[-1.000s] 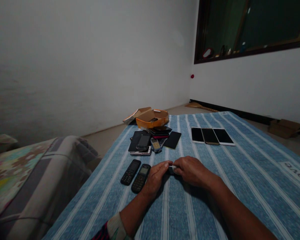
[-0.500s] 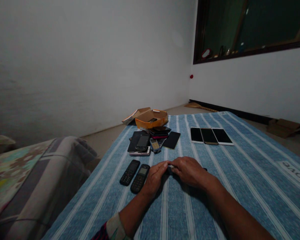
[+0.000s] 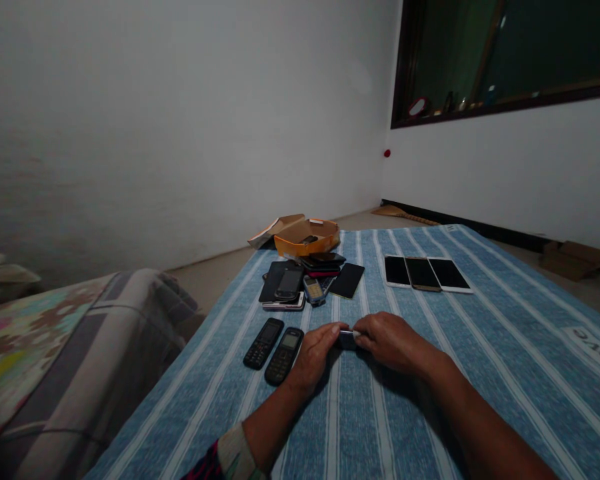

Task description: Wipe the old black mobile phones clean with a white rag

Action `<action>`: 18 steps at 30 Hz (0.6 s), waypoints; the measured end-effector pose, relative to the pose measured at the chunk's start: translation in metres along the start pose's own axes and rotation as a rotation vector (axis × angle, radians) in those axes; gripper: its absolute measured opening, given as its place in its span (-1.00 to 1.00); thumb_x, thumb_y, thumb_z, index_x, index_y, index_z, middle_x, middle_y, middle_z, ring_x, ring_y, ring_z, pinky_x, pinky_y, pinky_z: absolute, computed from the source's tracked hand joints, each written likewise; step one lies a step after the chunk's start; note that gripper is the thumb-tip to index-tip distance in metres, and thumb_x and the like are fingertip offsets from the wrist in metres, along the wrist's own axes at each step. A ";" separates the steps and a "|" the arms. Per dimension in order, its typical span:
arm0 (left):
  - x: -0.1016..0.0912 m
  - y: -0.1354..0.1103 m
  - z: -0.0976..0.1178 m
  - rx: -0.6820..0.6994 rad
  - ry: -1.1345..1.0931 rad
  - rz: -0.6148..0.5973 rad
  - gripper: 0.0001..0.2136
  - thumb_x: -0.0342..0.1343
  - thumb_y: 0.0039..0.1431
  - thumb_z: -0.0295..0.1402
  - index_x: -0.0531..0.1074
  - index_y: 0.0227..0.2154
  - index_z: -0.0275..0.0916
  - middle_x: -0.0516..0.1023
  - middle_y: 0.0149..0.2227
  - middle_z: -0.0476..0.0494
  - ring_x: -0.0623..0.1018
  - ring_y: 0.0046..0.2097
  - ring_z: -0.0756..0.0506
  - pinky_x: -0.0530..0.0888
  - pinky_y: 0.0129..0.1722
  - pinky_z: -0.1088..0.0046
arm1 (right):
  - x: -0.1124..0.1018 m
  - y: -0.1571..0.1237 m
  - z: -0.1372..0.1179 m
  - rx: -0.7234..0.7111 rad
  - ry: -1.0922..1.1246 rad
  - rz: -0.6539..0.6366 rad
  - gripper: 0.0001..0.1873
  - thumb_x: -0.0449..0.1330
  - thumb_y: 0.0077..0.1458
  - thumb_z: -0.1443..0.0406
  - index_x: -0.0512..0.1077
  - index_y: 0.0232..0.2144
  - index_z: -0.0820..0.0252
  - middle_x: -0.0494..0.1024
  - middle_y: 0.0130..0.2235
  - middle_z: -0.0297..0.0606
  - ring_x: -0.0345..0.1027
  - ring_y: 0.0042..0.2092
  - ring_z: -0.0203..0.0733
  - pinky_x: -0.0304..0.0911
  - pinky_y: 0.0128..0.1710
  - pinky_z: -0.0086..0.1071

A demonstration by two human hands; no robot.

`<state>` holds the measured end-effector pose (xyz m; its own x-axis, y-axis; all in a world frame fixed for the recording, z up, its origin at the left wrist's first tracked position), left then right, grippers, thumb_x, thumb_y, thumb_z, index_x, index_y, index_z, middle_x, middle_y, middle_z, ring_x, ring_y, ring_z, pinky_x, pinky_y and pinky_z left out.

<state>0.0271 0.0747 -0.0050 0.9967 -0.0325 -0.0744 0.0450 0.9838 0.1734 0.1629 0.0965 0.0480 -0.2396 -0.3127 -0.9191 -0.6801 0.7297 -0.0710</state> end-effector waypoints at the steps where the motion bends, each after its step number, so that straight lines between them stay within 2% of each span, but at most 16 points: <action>1: 0.001 0.000 0.000 0.006 0.000 -0.008 -0.58 0.01 0.21 -0.04 0.59 -0.29 -0.32 0.60 -0.29 -0.19 0.50 -0.18 -0.18 0.37 -0.10 0.32 | 0.002 0.001 -0.002 -0.008 -0.003 0.011 -0.78 0.05 0.18 0.35 0.49 -0.39 0.20 0.56 -0.35 -0.21 0.40 -0.31 -0.19 0.10 -0.33 -0.41; 5: 0.003 0.001 0.003 0.035 -0.007 -0.034 -0.55 -0.01 0.22 -0.02 0.57 -0.30 -0.34 0.58 -0.32 -0.18 0.48 -0.21 -0.16 0.36 -0.13 0.33 | 0.009 0.005 -0.011 -0.030 -0.025 0.098 -0.76 0.02 0.23 0.34 0.50 -0.26 0.22 0.56 -0.24 -0.15 0.42 -0.22 -0.16 0.13 -0.25 -0.40; 8: 0.005 0.002 0.004 0.048 -0.032 -0.061 -0.54 -0.01 0.21 0.00 0.56 -0.31 -0.34 0.56 -0.33 -0.17 0.46 -0.22 -0.15 0.36 -0.14 0.35 | 0.013 0.008 -0.016 -0.018 -0.097 0.133 -0.74 0.00 0.27 0.33 0.50 -0.24 0.24 0.56 -0.25 -0.13 0.42 -0.23 -0.14 0.13 -0.25 -0.38; 13: 0.005 0.001 0.002 0.048 -0.037 -0.066 -0.52 0.00 0.18 0.04 0.54 -0.38 -0.34 0.51 -0.38 -0.14 0.42 -0.27 -0.12 0.35 -0.19 0.36 | 0.012 0.008 -0.018 -0.039 -0.080 0.111 -0.74 0.01 0.27 0.31 0.50 -0.28 0.20 0.57 -0.27 -0.16 0.42 -0.26 -0.16 0.12 -0.28 -0.39; 18: 0.003 -0.001 0.005 0.043 -0.006 -0.053 -0.54 -0.01 0.21 0.00 0.56 -0.36 -0.33 0.53 -0.38 -0.14 0.44 -0.27 -0.13 0.34 -0.19 0.35 | 0.008 0.005 -0.011 -0.011 -0.067 0.048 -0.76 0.03 0.21 0.33 0.50 -0.35 0.20 0.58 -0.31 -0.19 0.41 -0.28 -0.16 0.09 -0.33 -0.39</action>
Point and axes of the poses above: each hand's wrist, its own y-axis towards the middle knuckle, its own x-axis out of the palm, z = x × y, the point moved 6 cm from there along y, towards the middle knuckle
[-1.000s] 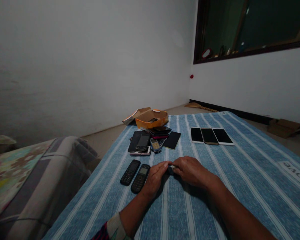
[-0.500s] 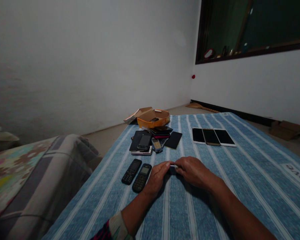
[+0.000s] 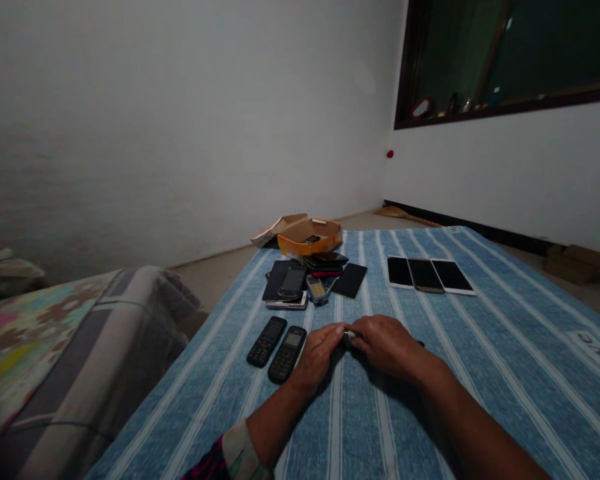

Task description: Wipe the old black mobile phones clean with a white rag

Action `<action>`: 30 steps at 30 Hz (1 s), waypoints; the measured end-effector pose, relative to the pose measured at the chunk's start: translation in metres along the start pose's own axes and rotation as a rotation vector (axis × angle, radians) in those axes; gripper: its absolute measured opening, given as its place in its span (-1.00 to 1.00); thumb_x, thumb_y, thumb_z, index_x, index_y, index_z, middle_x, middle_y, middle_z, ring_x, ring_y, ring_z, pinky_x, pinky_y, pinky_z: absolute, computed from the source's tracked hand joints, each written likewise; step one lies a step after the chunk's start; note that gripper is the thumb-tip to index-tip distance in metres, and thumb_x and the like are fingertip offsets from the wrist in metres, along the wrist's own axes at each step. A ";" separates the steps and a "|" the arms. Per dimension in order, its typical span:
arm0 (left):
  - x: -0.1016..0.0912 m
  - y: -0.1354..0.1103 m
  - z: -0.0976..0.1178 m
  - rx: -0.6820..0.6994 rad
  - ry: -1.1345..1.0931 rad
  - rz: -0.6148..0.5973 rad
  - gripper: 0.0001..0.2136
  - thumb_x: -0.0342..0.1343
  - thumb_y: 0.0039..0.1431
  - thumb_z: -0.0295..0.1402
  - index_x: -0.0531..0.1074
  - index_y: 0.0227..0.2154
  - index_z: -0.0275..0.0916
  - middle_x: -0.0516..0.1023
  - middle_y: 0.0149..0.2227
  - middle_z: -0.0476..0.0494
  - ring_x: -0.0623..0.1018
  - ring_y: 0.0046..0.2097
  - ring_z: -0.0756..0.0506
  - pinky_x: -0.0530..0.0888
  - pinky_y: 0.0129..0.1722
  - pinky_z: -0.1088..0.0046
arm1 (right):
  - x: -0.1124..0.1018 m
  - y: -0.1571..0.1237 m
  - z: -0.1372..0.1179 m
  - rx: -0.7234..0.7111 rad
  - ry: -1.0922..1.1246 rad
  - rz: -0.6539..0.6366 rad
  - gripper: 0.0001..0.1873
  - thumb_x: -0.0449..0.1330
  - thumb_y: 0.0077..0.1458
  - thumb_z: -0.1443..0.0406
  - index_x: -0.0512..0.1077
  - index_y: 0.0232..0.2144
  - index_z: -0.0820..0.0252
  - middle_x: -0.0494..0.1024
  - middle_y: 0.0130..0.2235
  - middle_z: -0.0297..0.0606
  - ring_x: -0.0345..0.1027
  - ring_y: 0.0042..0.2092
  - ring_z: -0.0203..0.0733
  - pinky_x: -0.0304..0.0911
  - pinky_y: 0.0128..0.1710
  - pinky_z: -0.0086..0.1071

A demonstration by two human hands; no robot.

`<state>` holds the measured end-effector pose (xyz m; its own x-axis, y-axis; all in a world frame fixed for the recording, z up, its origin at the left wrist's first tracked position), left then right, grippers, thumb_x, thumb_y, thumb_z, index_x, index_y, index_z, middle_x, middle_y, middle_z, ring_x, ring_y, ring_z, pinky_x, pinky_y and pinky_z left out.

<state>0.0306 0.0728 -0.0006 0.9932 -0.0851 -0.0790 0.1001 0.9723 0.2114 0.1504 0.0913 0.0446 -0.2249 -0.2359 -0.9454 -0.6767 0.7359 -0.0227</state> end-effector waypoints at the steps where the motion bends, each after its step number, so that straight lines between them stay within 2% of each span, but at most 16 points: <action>1: 0.000 0.000 0.000 -0.002 0.009 0.006 -0.55 -0.01 0.22 -0.01 0.56 -0.35 -0.33 0.54 -0.36 -0.15 0.45 -0.26 -0.14 0.34 -0.18 0.35 | -0.001 -0.001 0.002 0.008 0.005 -0.013 -0.76 0.03 0.20 0.33 0.50 -0.37 0.20 0.58 -0.32 -0.18 0.41 -0.29 -0.16 0.08 -0.34 -0.39; 9: -0.002 0.001 -0.007 -0.035 0.007 0.030 -0.60 -0.01 0.24 -0.09 0.57 -0.31 -0.32 0.58 -0.32 -0.16 0.49 -0.20 -0.17 0.35 -0.11 0.32 | -0.010 -0.008 0.010 0.063 0.015 -0.084 -0.76 0.04 0.17 0.34 0.49 -0.42 0.21 0.57 -0.38 -0.19 0.40 -0.34 -0.18 0.04 -0.39 -0.41; 12: -0.002 0.001 -0.007 -0.032 0.015 0.027 -0.61 -0.01 0.24 -0.09 0.57 -0.31 -0.32 0.57 -0.31 -0.16 0.48 -0.20 -0.16 0.35 -0.11 0.34 | -0.008 -0.007 0.006 0.052 -0.009 -0.039 -0.77 0.04 0.19 0.34 0.49 -0.40 0.21 0.57 -0.34 -0.18 0.41 -0.31 -0.16 0.06 -0.37 -0.40; 17: 0.001 0.003 -0.005 0.009 0.008 -0.012 -0.56 -0.02 0.24 -0.04 0.55 -0.34 -0.34 0.55 -0.33 -0.16 0.46 -0.23 -0.13 0.36 -0.14 0.36 | 0.001 -0.001 -0.004 -0.013 0.003 0.068 -0.76 0.01 0.23 0.36 0.49 -0.24 0.24 0.57 -0.21 -0.12 0.43 -0.19 -0.12 0.11 -0.26 -0.38; 25: 0.001 0.003 -0.009 0.006 0.001 -0.015 -0.54 -0.01 0.21 0.02 0.51 -0.41 -0.33 0.49 -0.41 -0.12 0.40 -0.30 -0.10 0.34 -0.23 0.37 | 0.003 0.001 -0.001 -0.006 -0.015 0.040 -0.79 0.04 0.22 0.34 0.48 -0.34 0.22 0.57 -0.29 -0.17 0.42 -0.26 -0.14 0.08 -0.31 -0.39; 30: 0.001 0.003 -0.011 -0.005 -0.018 -0.019 -0.52 -0.02 0.21 0.03 0.53 -0.37 -0.33 0.51 -0.39 -0.13 0.42 -0.27 -0.12 0.35 -0.19 0.35 | 0.000 -0.002 0.005 0.017 0.008 0.012 -0.77 0.03 0.22 0.32 0.47 -0.40 0.21 0.56 -0.33 -0.20 0.41 -0.29 -0.16 0.07 -0.34 -0.39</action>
Point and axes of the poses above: each hand's wrist, its own y-axis towards the middle knuckle, its own x-axis out of the palm, z = x × y, the point moved 6 cm from there along y, towards the middle knuckle
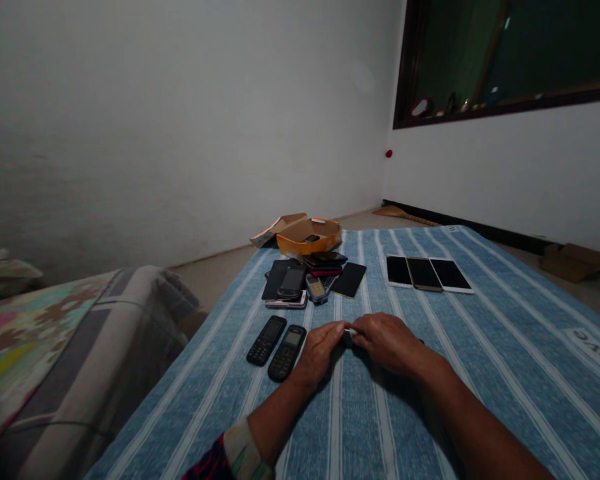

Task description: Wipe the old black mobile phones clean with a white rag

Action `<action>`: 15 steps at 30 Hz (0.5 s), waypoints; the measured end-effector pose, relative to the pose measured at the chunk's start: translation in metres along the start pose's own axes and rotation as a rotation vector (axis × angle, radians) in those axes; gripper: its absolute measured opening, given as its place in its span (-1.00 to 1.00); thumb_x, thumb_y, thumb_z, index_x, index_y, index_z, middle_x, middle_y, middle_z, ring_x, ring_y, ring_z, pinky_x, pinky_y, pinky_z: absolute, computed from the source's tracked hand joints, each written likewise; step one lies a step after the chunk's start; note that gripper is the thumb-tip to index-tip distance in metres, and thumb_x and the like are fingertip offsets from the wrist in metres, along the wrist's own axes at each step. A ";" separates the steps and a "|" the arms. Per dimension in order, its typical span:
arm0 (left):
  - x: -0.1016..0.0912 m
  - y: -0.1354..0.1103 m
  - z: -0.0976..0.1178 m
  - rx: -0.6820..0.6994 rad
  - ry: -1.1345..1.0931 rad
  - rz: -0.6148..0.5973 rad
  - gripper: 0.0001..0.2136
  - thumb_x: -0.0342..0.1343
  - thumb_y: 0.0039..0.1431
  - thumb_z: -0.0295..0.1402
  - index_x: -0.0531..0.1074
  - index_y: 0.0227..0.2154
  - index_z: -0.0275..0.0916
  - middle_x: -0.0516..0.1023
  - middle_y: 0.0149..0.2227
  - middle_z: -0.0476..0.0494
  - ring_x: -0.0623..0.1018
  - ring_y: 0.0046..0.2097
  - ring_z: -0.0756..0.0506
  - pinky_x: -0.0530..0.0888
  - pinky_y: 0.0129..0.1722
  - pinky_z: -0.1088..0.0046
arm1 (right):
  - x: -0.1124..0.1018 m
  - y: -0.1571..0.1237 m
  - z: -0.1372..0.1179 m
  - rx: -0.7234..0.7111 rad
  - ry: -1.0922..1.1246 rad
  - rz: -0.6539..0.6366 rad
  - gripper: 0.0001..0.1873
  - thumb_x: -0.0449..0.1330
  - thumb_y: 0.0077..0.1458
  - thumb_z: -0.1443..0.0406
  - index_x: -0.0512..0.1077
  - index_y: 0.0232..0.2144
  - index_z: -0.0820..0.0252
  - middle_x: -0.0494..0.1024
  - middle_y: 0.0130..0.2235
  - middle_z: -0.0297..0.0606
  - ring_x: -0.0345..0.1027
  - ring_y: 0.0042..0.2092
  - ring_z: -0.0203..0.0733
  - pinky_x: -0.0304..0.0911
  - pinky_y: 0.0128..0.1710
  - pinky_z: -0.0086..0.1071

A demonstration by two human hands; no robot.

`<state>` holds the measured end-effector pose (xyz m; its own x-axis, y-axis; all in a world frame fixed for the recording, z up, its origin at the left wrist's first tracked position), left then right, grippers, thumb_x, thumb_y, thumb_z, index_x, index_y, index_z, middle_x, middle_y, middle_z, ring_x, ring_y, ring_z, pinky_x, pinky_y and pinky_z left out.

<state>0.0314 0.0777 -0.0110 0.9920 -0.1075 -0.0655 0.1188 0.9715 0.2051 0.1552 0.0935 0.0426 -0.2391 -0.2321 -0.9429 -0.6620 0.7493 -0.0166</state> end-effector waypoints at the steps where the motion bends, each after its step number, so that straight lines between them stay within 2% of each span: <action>1: 0.000 0.000 0.000 -0.001 0.003 0.002 -0.52 -0.02 0.21 0.03 0.53 -0.37 -0.33 0.52 -0.38 -0.13 0.43 -0.26 -0.12 0.35 -0.18 0.35 | 0.000 -0.001 0.001 0.004 -0.001 0.002 -0.76 0.03 0.22 0.31 0.47 -0.40 0.20 0.55 -0.33 -0.20 0.41 -0.29 -0.16 0.07 -0.34 -0.39; 8: 0.000 0.002 -0.002 0.030 0.030 0.013 -0.52 -0.03 0.21 0.03 0.53 -0.39 -0.33 0.51 -0.39 -0.13 0.42 -0.28 -0.11 0.35 -0.18 0.35 | 0.005 -0.006 0.002 0.065 -0.024 0.045 -0.77 0.02 0.23 0.32 0.48 -0.32 0.19 0.56 -0.25 -0.18 0.42 -0.23 -0.15 0.13 -0.28 -0.39; 15: 0.001 0.005 -0.005 0.057 0.014 0.027 -0.54 -0.03 0.20 0.02 0.48 -0.48 -0.30 0.42 -0.47 -0.07 0.36 -0.35 -0.07 0.32 -0.27 0.39 | 0.009 -0.007 0.006 0.091 -0.037 0.105 -0.73 -0.01 0.25 0.29 0.50 -0.24 0.17 0.56 -0.21 -0.17 0.43 -0.18 -0.12 0.18 -0.21 -0.36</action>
Point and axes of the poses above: each hand's wrist, its own y-axis towards the middle knuckle, its own x-axis out of the palm, z = x × y, the point moved 6 cm from there along y, towards the middle knuckle
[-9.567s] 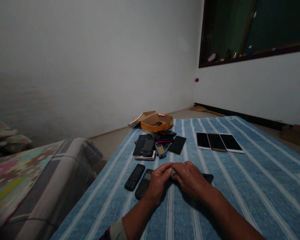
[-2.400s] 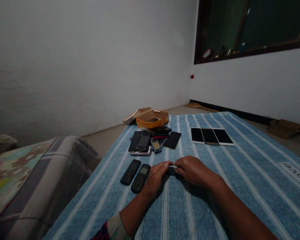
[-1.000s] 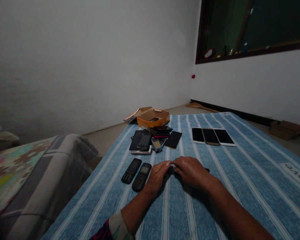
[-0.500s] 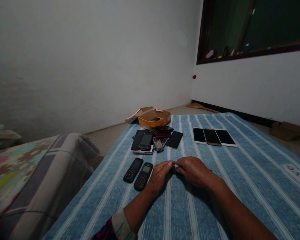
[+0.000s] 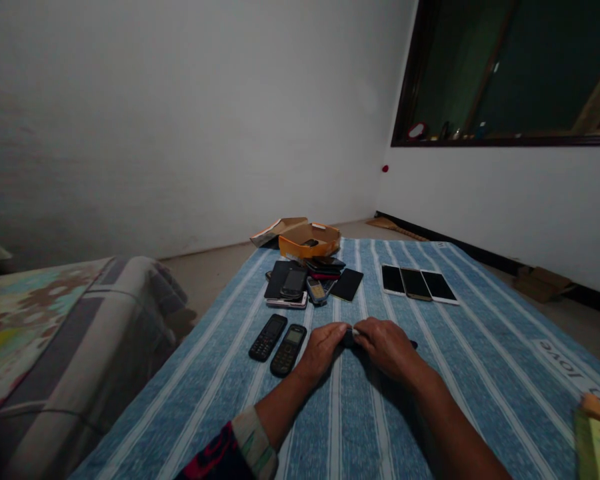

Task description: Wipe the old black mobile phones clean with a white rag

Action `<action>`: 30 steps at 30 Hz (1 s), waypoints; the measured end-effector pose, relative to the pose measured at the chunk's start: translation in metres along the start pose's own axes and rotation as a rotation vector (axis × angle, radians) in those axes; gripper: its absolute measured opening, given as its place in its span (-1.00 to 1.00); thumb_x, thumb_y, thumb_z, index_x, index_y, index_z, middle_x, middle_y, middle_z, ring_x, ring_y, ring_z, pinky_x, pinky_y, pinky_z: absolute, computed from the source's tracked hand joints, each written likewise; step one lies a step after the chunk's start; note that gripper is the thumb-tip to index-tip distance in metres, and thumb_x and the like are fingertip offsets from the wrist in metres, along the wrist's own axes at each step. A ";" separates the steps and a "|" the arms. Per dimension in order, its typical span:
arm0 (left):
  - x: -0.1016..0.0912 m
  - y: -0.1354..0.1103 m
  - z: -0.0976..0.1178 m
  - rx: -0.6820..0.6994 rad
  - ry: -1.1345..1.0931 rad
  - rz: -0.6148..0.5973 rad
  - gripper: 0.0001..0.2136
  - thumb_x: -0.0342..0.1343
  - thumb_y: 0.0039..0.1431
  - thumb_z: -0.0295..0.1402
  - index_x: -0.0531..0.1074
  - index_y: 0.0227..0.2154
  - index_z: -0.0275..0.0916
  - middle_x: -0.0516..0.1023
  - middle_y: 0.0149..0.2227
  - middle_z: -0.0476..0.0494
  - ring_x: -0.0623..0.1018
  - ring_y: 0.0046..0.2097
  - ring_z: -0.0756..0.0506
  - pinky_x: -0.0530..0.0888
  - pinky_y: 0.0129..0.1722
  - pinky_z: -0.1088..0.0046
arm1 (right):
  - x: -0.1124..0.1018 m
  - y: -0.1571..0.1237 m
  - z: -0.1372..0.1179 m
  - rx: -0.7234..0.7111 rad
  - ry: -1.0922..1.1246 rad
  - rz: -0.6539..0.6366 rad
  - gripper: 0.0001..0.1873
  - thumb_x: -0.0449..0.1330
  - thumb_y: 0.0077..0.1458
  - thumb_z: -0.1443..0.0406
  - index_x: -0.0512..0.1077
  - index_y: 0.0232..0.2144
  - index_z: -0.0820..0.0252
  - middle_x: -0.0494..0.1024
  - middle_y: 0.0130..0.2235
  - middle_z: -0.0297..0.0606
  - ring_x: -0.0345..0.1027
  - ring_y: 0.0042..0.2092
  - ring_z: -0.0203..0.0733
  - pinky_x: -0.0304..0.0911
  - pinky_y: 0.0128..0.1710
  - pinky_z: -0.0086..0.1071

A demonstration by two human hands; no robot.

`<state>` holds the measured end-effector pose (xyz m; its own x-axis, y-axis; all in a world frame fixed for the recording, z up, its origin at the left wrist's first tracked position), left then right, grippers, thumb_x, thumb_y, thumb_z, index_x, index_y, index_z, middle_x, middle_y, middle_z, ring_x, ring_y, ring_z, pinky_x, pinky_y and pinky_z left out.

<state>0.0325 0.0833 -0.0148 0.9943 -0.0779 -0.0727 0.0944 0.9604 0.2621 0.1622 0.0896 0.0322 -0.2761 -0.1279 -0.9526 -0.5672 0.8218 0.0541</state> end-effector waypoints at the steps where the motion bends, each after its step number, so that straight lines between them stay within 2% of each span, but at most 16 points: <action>1: 0.000 0.000 0.000 0.005 -0.002 -0.001 -0.55 -0.03 0.20 0.01 0.46 -0.50 -0.30 0.40 -0.48 -0.06 0.35 -0.36 -0.06 0.31 -0.28 0.39 | 0.000 0.000 0.000 -0.003 -0.002 0.005 -0.73 -0.01 0.25 0.29 0.50 -0.24 0.16 0.56 -0.21 -0.17 0.43 -0.17 -0.12 0.18 -0.20 -0.36; 6: 0.000 0.001 0.001 0.015 -0.002 0.000 -0.58 -0.02 0.19 -0.03 0.44 -0.53 -0.29 0.36 -0.50 -0.03 0.32 -0.38 -0.05 0.29 -0.31 0.40 | 0.003 -0.002 0.001 -0.016 -0.094 0.058 -0.71 -0.03 0.29 0.26 0.50 -0.23 0.13 0.56 -0.26 -0.20 0.41 -0.20 -0.11 0.16 -0.20 -0.32; 12: 0.000 0.003 -0.003 -0.002 -0.006 0.004 -0.58 -0.02 0.20 -0.03 0.49 -0.45 -0.31 0.43 -0.46 -0.07 0.38 -0.35 -0.08 0.33 -0.27 0.38 | 0.004 -0.008 0.005 -0.015 -0.175 0.138 -0.74 -0.02 0.30 0.27 0.47 -0.14 0.13 0.56 -0.21 -0.19 0.41 -0.14 -0.08 0.05 0.03 -0.15; 20: -0.002 0.002 -0.002 -0.014 0.032 0.002 -0.55 -0.02 0.21 -0.01 0.54 -0.40 -0.32 0.51 -0.42 -0.11 0.43 -0.30 -0.11 0.36 -0.22 0.36 | -0.006 -0.007 0.009 0.014 -0.094 0.021 -0.75 0.02 0.26 0.28 0.50 -0.32 0.15 0.57 -0.27 -0.22 0.42 -0.24 -0.16 0.10 -0.24 -0.36; 30: -0.003 0.000 0.007 -0.008 0.075 0.014 -0.58 -0.03 0.21 -0.05 0.55 -0.39 -0.31 0.51 -0.40 -0.11 0.44 -0.28 -0.13 0.34 -0.19 0.36 | -0.012 -0.010 0.008 0.034 -0.016 0.007 -0.75 0.02 0.24 0.26 0.50 -0.32 0.16 0.57 -0.26 -0.21 0.42 -0.23 -0.16 0.11 -0.29 -0.40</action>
<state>0.0299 0.0817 -0.0076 0.9890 -0.0442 -0.1411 0.0796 0.9633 0.2563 0.1773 0.0876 0.0405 -0.2675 -0.1130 -0.9569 -0.5382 0.8412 0.0512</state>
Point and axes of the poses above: each hand's wrist, its own y-axis towards the middle knuckle, its own x-axis out of the palm, z = x × y, the point moved 6 cm from there along y, towards the middle knuckle
